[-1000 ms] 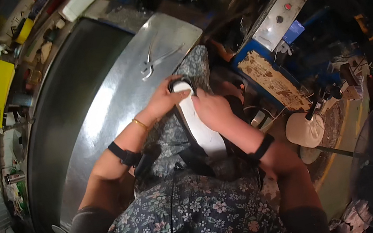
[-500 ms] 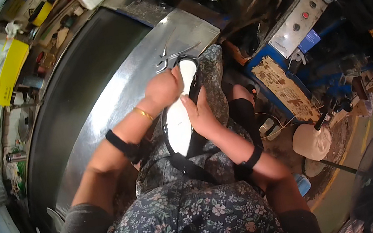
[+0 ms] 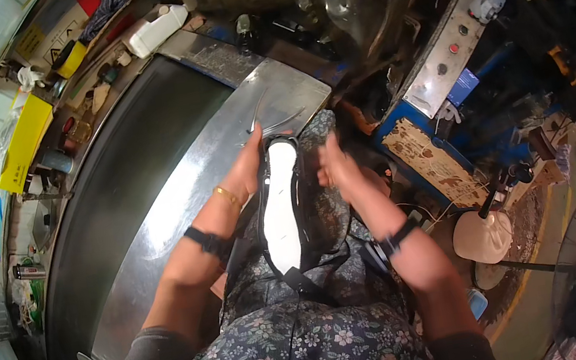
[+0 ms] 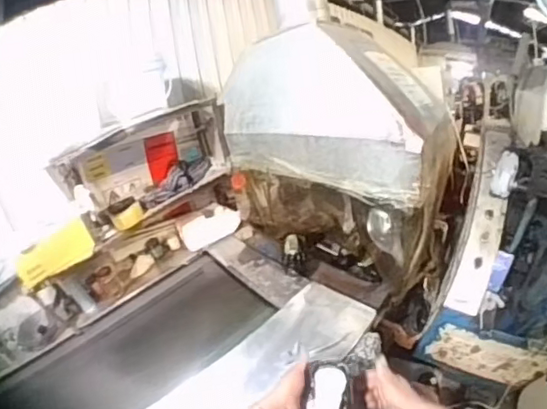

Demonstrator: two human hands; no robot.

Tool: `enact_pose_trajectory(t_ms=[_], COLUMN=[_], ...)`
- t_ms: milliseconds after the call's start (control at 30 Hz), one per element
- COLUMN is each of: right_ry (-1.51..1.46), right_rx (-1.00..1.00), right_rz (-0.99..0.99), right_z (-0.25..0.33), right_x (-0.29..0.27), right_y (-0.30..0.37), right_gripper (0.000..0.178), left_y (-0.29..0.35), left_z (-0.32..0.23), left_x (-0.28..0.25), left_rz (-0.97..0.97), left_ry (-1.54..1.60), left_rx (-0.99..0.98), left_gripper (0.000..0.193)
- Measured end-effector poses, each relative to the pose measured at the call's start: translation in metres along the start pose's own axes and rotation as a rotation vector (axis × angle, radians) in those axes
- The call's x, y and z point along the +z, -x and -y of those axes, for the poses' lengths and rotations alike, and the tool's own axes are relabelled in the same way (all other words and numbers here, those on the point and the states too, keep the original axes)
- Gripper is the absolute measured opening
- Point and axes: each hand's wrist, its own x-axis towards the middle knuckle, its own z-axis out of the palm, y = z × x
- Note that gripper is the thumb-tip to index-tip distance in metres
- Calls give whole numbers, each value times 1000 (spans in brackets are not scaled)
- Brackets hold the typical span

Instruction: Manually adjusting shoe uppers and attaching soles using a industrial machine.

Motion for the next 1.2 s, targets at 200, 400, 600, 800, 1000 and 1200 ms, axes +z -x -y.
enact_pose_trajectory(t_ms=[200,400,600,800,1000,1200], right_ry=[472,838,-298,-294,252,197], right_rx=[-565,-946,-334,-414,-755,-725], right_rz=[-118,-293,357,402,173,261], right_z=[19,10,4,-2,-1,8], right_x=[45,49,47,44,43,41], right_y=[-22,3,21,17,20,27], right_gripper=[48,42,46,30,30,36], left_y=[-9,-6,16,25,25,40], left_z=[4,12,21,34,30,28], left_x=[28,23,13,12,15,4], left_rz=[-365,-381,-67,-16,-21,46], left_ry=[-999,-1365,-770,-471,-743,-675], left_rx=[311,154,307,327,442,361], left_gripper=[54,55,55,54,56,66])
